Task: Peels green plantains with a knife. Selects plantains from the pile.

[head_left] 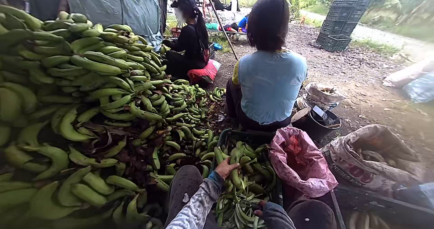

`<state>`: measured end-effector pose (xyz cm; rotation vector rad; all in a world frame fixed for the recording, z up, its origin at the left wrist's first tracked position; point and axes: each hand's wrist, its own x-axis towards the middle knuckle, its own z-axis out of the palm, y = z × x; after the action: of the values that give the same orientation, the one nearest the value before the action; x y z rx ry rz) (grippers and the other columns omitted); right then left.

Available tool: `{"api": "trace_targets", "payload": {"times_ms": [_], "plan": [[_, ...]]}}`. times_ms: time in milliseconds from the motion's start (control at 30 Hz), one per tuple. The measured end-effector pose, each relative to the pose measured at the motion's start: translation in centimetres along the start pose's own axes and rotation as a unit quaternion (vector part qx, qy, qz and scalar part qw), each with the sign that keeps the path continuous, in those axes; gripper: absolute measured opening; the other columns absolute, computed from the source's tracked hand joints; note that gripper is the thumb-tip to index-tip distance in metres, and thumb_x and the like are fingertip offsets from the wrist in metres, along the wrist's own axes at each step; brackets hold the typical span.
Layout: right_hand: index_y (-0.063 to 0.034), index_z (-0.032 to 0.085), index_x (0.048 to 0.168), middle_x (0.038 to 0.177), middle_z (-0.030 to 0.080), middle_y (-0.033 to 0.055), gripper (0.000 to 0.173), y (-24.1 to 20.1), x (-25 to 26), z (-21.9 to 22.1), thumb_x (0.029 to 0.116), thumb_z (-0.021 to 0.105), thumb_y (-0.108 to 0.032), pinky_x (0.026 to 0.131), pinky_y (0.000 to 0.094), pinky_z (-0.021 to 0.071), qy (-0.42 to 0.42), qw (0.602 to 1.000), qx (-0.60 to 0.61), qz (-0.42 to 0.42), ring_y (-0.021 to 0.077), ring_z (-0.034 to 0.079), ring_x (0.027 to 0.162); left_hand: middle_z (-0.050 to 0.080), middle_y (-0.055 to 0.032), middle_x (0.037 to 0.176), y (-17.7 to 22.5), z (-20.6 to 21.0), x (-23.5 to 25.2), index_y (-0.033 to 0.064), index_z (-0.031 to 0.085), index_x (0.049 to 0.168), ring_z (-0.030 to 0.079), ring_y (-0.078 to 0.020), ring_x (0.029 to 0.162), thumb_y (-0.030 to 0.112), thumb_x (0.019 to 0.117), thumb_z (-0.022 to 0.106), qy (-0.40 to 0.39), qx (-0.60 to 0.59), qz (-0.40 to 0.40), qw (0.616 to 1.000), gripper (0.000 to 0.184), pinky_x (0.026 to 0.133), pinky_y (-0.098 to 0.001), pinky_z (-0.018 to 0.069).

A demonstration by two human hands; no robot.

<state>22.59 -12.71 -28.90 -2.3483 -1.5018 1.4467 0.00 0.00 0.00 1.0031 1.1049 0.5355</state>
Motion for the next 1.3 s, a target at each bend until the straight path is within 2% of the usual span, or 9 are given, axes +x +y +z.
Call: {"api": "trace_targets", "payload": {"times_ms": [200, 300, 567, 733, 867, 1033, 1100, 1167, 1300], "plan": [[-0.0083, 0.06, 0.136, 0.121, 0.07, 0.0227, 0.07, -3.9, -4.8, -2.2, 0.0805, 0.08, -0.045, 0.1, 0.0576, 0.0524, 0.043, 0.997, -0.045, -0.049, 0.0379, 0.068, 0.115, 0.061, -0.0211, 0.124, 3.3, 0.8, -1.4, 0.0017, 0.031, 0.151, 0.066, -0.025, 0.099, 0.007, 0.1025, 0.058, 0.021, -0.083, 0.089, 0.992, 0.056, 0.082, -0.0389, 0.0568], [-0.0047, 0.046, 0.151, 0.144, 0.056, 0.0261, 0.062, -11.5, -14.7, -8.3, 0.0998, 0.066, -0.034, 0.115, 0.0566, 0.0384, -0.004, 1.0, -0.026, -0.011, 0.0406, 0.053, 0.137, 0.057, -0.027, 0.132, 0.7, 2.1, -1.0, -0.0027, 0.036, 0.149, 0.066, -0.0309, 0.103, 0.006, 0.1011, 0.062, 0.078, -0.07, 0.038, 0.994, 0.055, 0.085, -0.0432, 0.0577], [0.0139, 0.048, 0.14, 0.126, 0.06, 0.0369, 0.047, -12.6, -16.5, -6.0, 0.1085, 0.047, -0.02, 0.107, 0.0533, 0.046, 0.105, 0.952, 0.283, -0.054, 0.0435, 0.062, 0.117, 0.051, -0.0277, 0.14, 0.6, 1.6, -1.2, -0.0095, 0.029, 0.152, 0.06, -0.0238, 0.119, 0.003, 0.1012, 0.056, 0.1, -0.047, 0.21, 0.971, 0.059, 0.098, -0.036, 0.0529], [0.0067, 0.05, 0.134, 0.079, 0.06, 0.01, 0.048, -18.6, -21.7, -16.7, 0.1096, 0.032, -0.031, 0.061, 0.0349, 0.0527, 0.231, 0.878, 0.382, -0.175, 0.0153, 0.056, 0.062, 0.062, -0.0195, 0.129, 0.9, 1.2, -1.2, -0.0086, 0.043, 0.143, 0.063, -0.0155, 0.114, -0.005, 0.0952, 0.062, 0.069, 0.036, 0.276, 0.958, 0.052, 0.1, -0.0324, 0.052], [0.0067, 0.046, 0.128, 0.064, 0.053, -0.009, 0.05, -22.2, -24.5, -19.7, 0.1013, 0.044, -0.036, 0.051, 0.0201, 0.0488, 0.283, 0.739, 0.509, -0.339, 0.0003, 0.051, 0.051, 0.063, -0.0093, 0.124, 0.1, 1.4, -1.2, -0.0046, 0.044, 0.141, 0.064, -0.007, 0.106, -0.008, 0.0917, 0.063, 0.028, 0.005, 0.321, 0.947, 0.053, 0.093, -0.026, 0.0547], [0.0111, 0.059, 0.129, 0.106, 0.069, 0.0293, 0.06, -14.2, -15.0, -7.7, 0.1093, 0.04, -0.043, 0.094, 0.0586, 0.0524, 0.161, 0.929, 0.267, -0.199, 0.0381, 0.069, 0.098, 0.064, -0.0077, 0.125, -0.8, 0.3, -1.8, -0.0039, 0.045, 0.143, 0.064, -0.0091, 0.109, -0.006, 0.0918, 0.062, -0.025, 0.003, 0.35, 0.936, 0.054, 0.097, -0.0297, 0.0547], [0.0075, 0.06, 0.131, 0.118, 0.067, 0.0298, 0.061, -12.8, -16.5, -5.2, 0.1114, 0.035, -0.044, 0.102, 0.0566, 0.0477, 0.055, 0.973, 0.192, -0.117, 0.0388, 0.066, 0.111, 0.069, -0.0007, 0.121, -0.5, -0.1, -1.7, 0.0044, 0.047, 0.14, 0.067, -0.0094, 0.107, 0.014, 0.0956, 0.064, -0.052, -0.06, 0.339, 0.937, 0.049, 0.094, -0.0305, 0.0568], [0.0084, 0.054, 0.137, 0.121, 0.063, 0.0307, 0.052, -14.3, -18.7, -6.7, 0.113, 0.036, -0.034, 0.104, 0.052, 0.0448, 0.005, 0.97, 0.238, -0.047, 0.0375, 0.062, 0.111, 0.069, 0.0018, 0.113, 0.6, 0.0, -1.7, 0.0086, 0.043, 0.142, 0.068, -0.0095, 0.1, 0.032, 0.1007, 0.059, -0.065, -0.129, 0.292, 0.945, 0.05, 0.089, -0.0291, 0.0581], [0.0091, 0.048, 0.142, 0.116, 0.063, 0.0274, 0.051, -14.8, -19.1, -10.8, 0.1079, 0.038, -0.027, 0.096, 0.044, 0.049, 0.119, 0.928, 0.3, -0.188, 0.0276, 0.062, 0.101, 0.067, -0.0031, 0.094, 1.7, 2.1, -0.8, 0.01, 0.055, 0.129, 0.065, -0.0098, 0.077, 0.039, 0.1129, 0.027, 0.002, -0.166, 0.17, 0.971, 0.043, 0.068, -0.0267, 0.0572]]}}
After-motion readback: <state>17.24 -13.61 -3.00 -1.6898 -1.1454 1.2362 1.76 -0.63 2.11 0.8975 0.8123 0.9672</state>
